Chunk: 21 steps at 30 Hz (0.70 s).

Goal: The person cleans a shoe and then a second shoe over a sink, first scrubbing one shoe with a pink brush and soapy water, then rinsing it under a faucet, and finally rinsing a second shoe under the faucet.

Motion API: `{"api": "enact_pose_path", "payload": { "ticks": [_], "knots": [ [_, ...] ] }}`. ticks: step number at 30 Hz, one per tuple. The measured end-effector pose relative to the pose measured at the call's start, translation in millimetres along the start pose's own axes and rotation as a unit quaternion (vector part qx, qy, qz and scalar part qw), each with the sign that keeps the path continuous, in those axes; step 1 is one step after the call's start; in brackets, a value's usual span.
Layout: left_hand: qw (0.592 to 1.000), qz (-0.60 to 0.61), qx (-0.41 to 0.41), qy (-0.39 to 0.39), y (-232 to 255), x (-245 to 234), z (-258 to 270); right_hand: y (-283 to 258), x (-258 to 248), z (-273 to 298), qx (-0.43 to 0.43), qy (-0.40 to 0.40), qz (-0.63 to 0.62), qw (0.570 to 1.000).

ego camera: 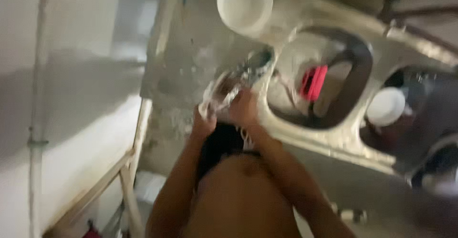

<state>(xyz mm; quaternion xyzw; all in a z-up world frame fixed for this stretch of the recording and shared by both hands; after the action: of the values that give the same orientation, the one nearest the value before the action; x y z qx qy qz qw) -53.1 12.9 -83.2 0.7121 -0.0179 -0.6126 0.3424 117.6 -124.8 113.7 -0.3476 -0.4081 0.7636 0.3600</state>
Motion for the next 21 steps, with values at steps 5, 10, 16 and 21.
{"api": "enact_pose_path", "payload": {
  "ticks": [5, 10, 16, 21],
  "knots": [
    [0.888, -0.372, 0.211, -0.167, -80, 63, 1, -9, -17, -3, -0.01, 0.107, -0.012, 0.994],
    [0.931, -0.235, 0.175, -0.217, -24, 44, -55, -6, -7, -43, 0.072, 0.093, 0.011, 0.993],
    [0.986, 0.075, -0.013, -0.146, 3, 40, -55, -16, -14, -46, 0.131, 0.075, -0.053, 0.987],
    [0.945, -0.215, 0.243, 0.044, -9, 51, -25, -34, -9, -26, 0.16, 0.035, -0.085, 0.983]
  ]
}}
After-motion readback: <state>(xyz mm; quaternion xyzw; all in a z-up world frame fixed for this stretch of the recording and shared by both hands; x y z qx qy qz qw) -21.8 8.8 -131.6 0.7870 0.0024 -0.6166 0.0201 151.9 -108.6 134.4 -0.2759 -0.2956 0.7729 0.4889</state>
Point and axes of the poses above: each hand's wrist, its own z-axis away from the middle knuckle, its own x-axis out of the palm, y = z × x, the point moved 1 cm from there along -z, towards the middle knuckle, and after that the axes turned 15 degrees about -z, right-handed, at the moved point
